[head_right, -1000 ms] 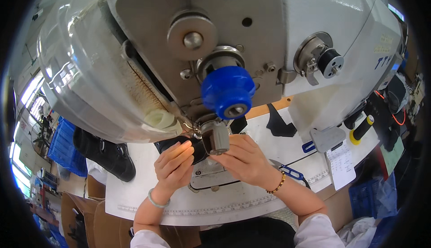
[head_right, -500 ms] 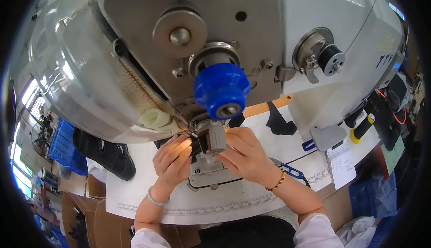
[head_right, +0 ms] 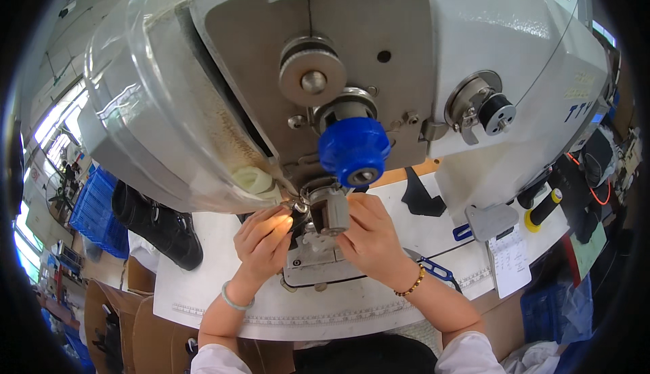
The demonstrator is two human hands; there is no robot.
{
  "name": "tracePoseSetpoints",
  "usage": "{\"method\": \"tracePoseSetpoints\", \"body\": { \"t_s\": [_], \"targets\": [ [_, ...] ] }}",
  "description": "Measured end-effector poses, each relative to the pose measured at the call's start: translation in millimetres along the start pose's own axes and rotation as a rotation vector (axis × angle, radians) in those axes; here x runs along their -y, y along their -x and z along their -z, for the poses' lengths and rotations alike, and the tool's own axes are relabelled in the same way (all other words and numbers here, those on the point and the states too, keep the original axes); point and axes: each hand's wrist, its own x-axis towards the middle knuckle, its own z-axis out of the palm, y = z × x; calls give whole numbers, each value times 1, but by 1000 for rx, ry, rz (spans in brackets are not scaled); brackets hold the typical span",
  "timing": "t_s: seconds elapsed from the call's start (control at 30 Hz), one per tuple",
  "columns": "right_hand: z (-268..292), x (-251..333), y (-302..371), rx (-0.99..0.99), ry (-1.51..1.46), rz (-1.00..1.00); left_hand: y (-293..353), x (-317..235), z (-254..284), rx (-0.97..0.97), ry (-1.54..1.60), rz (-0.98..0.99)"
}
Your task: The person sews and assembles black boot upper components using an industrial sewing machine.
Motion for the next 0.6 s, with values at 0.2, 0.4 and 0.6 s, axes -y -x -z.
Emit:
{"method": "tracePoseSetpoints", "body": {
  "t_s": [0.2,0.4,0.6],
  "targets": [
    [4,1,-1,-29,2,32,-5,-12,1,51,-129,0],
    [7,-3,-11,-76,105,96,-9,-21,0,106,-239,-7],
    [6,-6,-8,-38,0,38,-12,-27,-1,100,-274,10]
  ]
}}
